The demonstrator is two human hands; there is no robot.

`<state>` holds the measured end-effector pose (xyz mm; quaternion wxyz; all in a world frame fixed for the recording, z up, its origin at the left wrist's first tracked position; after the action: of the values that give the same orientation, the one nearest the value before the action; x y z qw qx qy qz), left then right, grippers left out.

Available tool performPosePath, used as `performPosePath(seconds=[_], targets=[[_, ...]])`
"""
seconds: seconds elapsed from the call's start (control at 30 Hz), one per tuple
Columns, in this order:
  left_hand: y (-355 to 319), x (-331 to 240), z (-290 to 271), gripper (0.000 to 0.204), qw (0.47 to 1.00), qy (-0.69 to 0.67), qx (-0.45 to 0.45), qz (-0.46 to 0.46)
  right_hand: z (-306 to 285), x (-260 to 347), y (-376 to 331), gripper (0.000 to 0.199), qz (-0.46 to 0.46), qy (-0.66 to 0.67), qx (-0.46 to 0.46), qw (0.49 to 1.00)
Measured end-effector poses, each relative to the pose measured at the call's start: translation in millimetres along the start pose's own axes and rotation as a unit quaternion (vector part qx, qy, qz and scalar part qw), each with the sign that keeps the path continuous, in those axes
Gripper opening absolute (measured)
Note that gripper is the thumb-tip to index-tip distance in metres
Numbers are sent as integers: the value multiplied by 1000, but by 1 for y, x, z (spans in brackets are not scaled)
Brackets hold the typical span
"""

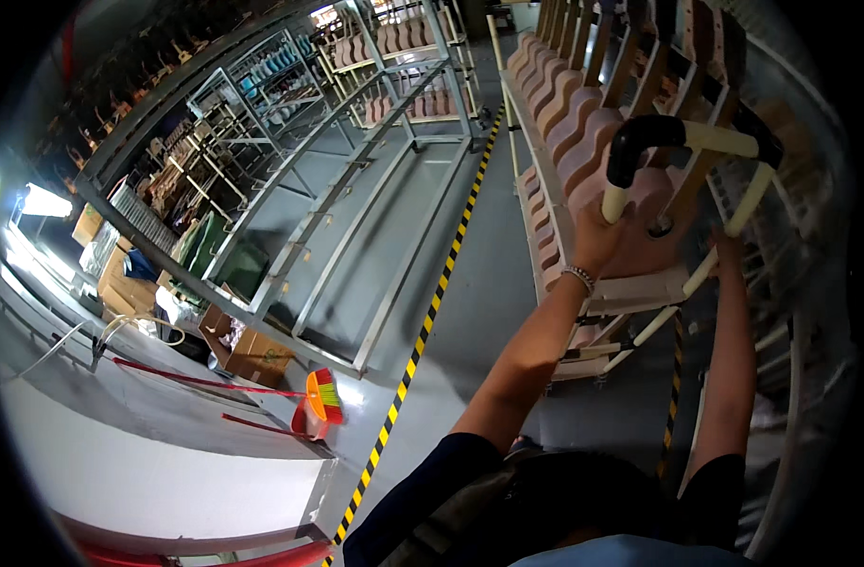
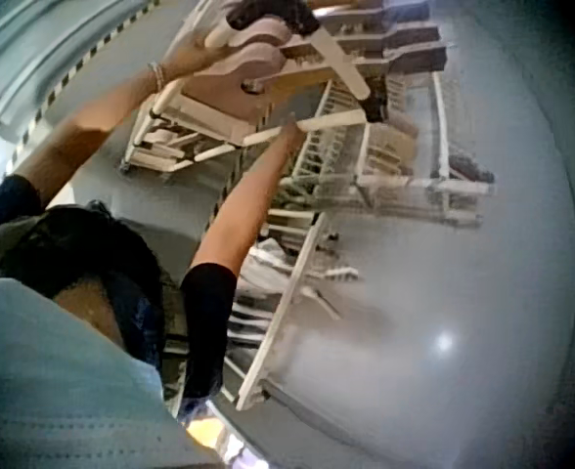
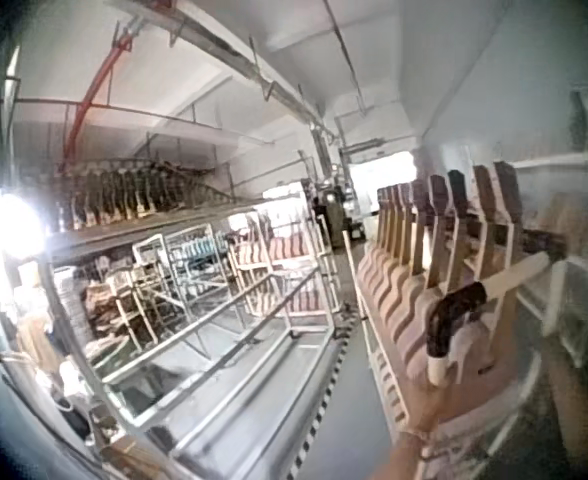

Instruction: The person assembles a guitar by attaching the neck to the body, applying tape to the edges, and wiping the surface with a cloth. They then place the finished guitar onto a rack with other guitars.

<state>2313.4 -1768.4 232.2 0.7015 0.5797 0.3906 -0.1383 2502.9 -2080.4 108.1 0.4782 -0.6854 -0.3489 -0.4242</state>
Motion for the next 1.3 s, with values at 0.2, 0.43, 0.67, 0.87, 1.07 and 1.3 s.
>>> performPosePath(seconds=[0.2, 0.43, 0.67, 0.87, 1.07, 1.3], targets=[[115, 137, 34, 23, 992, 79, -55, 87, 62, 35, 209, 53, 29, 41, 46, 998], [259, 264, 21, 18, 998, 41, -39, 23, 224, 144, 291, 22, -77, 50, 22, 996], [399, 399, 32, 15, 996, 75, -33, 23, 336, 220, 448, 25, -37, 38, -23, 998], [503, 523, 35, 24, 997, 72, -38, -9, 429, 259, 591, 27, -26, -21, -79, 996], [620, 611, 9, 28, 998, 27, 35, -46, 519, 338, 684, 28, 23, -110, -133, 985], [748, 731, -24, 26, 997, 33, 10, -67, 636, 393, 801, 48, -73, -107, -60, 990]])
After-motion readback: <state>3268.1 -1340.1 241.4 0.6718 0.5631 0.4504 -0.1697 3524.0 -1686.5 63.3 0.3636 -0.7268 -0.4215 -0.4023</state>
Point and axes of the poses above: each hand's wrist, its own y-axis towards the middle knuckle, its own z-axis out of the palm, x = y × z, the point moved 3 cm from there along y, towards the middle knuckle, and after that the axes turned 13 degrees about z, right-handed, at the moved point
